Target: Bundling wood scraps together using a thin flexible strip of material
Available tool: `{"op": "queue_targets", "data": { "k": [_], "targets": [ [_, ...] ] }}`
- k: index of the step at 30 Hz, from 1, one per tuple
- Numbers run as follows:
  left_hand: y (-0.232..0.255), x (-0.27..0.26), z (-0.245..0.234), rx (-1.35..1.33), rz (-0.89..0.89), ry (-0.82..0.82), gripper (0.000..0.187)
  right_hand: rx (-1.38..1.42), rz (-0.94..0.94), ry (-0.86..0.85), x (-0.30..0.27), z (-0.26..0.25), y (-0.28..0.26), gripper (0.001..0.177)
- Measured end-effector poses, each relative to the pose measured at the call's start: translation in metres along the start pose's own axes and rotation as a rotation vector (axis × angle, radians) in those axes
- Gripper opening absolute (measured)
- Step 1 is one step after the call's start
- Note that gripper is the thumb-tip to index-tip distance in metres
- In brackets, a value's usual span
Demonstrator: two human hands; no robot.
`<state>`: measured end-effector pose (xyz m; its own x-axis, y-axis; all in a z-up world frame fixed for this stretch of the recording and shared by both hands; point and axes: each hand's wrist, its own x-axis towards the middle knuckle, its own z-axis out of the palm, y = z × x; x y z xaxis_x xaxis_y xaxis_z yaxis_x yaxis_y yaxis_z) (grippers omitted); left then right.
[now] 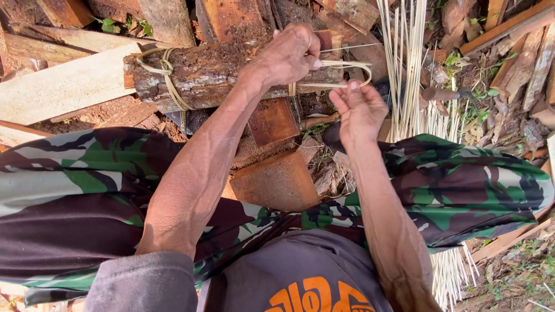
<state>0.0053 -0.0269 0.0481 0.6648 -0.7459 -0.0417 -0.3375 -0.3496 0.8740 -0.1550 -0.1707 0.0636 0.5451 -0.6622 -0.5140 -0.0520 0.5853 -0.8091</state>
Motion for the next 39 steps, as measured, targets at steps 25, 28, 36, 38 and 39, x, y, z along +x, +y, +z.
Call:
{"op": "queue_targets", "data": {
  "k": [25, 28, 36, 38, 39],
  "targets": [
    [-0.004, -0.015, -0.031, -0.170, -0.070, -0.108, 0.035, -0.503, -0.202, -0.231, -0.014, 0.048, 0.118, 0.074],
    [0.008, -0.019, -0.036, -0.241, -0.130, -0.128, 0.033, -0.264, -0.007, -0.160, -0.025, 0.060, 0.106, 0.080],
    [-0.005, -0.017, -0.028, -0.098, 0.061, -0.126, 0.023, -0.299, -0.045, -0.082, 0.001, 0.064, 0.135, 0.070],
    [-0.030, -0.001, 0.002, -0.223, -0.102, -0.232, 0.027, -0.141, -0.022, 0.039, 0.046, 0.032, 0.179, 0.083],
    [-0.036, 0.004, 0.005, -0.228, -0.100, -0.213, 0.027, -0.152, -0.027, 0.023, 0.019, 0.043, 0.153, 0.083]
  ]
}}
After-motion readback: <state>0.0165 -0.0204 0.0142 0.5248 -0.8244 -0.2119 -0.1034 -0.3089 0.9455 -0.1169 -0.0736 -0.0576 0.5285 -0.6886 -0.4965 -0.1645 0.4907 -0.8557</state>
